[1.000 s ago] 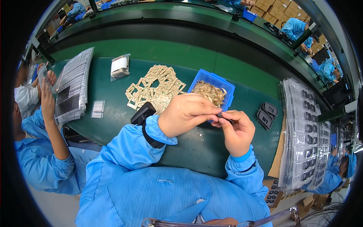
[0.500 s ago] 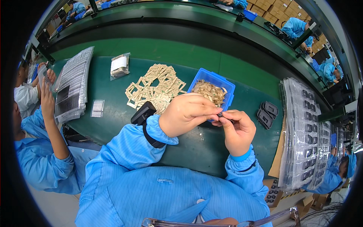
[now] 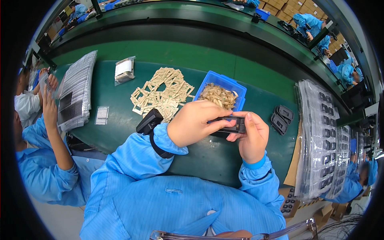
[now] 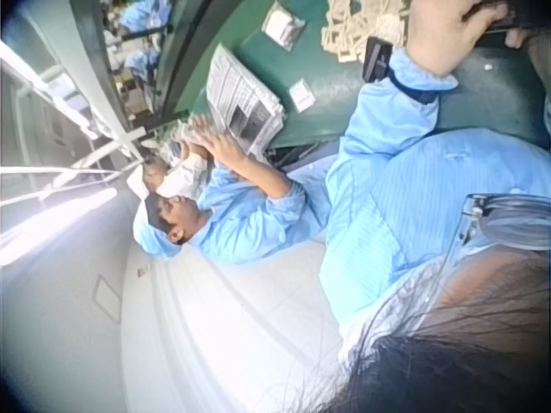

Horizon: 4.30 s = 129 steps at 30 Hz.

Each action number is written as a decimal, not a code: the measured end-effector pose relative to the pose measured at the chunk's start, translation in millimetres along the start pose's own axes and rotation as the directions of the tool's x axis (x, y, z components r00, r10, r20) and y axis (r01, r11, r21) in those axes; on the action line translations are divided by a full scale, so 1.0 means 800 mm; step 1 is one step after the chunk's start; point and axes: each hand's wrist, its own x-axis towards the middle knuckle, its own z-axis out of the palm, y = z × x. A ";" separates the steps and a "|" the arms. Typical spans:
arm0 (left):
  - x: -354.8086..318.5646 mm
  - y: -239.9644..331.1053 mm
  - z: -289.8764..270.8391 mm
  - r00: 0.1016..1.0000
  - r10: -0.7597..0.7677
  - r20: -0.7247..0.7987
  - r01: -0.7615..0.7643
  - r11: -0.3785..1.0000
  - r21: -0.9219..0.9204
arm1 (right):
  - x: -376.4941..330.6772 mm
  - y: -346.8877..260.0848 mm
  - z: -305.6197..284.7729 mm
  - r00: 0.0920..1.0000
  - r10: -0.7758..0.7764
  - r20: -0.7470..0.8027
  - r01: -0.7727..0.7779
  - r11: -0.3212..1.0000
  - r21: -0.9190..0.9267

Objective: The worker is assembling small plastic and electronic internal components into car key fob housings at an assembly station.

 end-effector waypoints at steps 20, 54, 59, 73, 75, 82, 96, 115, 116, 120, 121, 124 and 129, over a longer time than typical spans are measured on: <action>-0.001 -0.002 0.000 0.987 -0.028 0.158 0.015 0.997 0.082 | 0.004 0.012 -0.005 0.982 0.157 0.106 -0.160 0.987 0.019; 0.000 0.007 -0.024 0.976 -0.084 -0.202 0.060 0.991 -0.122 | -0.047 -0.042 -0.076 0.893 -0.421 0.160 0.340 0.398 -0.852; -0.002 0.004 -0.023 0.964 -0.086 -0.251 0.051 0.989 -0.141 | -0.058 -0.032 -0.125 0.944 -0.268 0.190 0.237 0.158 -0.958; -0.003 -0.036 -0.017 0.989 0.031 -0.142 0.046 0.859 0.509 | 0.002 -0.088 -0.050 0.822 -0.558 0.115 0.389 0.402 -0.829; 0.005 -0.028 -0.035 0.968 0.079 -0.239 0.080 0.804 0.589 | 0.017 -0.073 -0.051 0.859 -0.511 0.027 0.377 0.597 -0.708; -0.028 -0.073 -0.127 0.804 -0.580 -0.133 0.459 0.462 0.759 | 0.029 0.010 -0.039 0.773 -0.625 0.108 0.560 0.592 -0.580; -0.006 -0.085 -0.129 0.679 -0.733 -0.043 0.707 0.636 0.309 | 0.014 0.006 -0.032 0.776 -0.590 0.225 0.596 0.567 -0.569; -0.020 -0.087 -0.132 0.770 -0.564 -0.298 0.598 0.475 0.646 | 0.015 0.012 -0.031 0.796 -0.551 0.252 0.582 0.582 -0.568; -0.022 -0.088 -0.131 0.784 -0.521 -0.338 0.596 0.477 0.646 | 0.014 0.012 -0.031 0.796 -0.550 0.254 0.583 0.584 -0.564; -0.006 -0.064 -0.123 0.749 -0.490 -0.446 0.652 0.426 0.627 | 0.015 0.012 -0.032 0.794 -0.555 0.246 0.582 0.583 -0.567; -0.001 -0.054 -0.123 0.716 -0.520 -0.466 0.684 0.391 0.616 | 0.015 0.012 -0.032 0.795 -0.557 0.242 0.582 0.583 -0.567; 0.001 -0.054 -0.121 0.767 -0.417 -0.487 0.635 0.602 0.485 | 0.013 0.007 -0.033 0.813 -0.526 0.249 0.561 0.595 -0.576; 0.006 -0.037 -0.066 0.888 -0.454 -0.074 0.382 0.818 -0.430 | 0.004 0.007 -0.023 0.970 -0.237 0.060 0.244 0.929 -0.277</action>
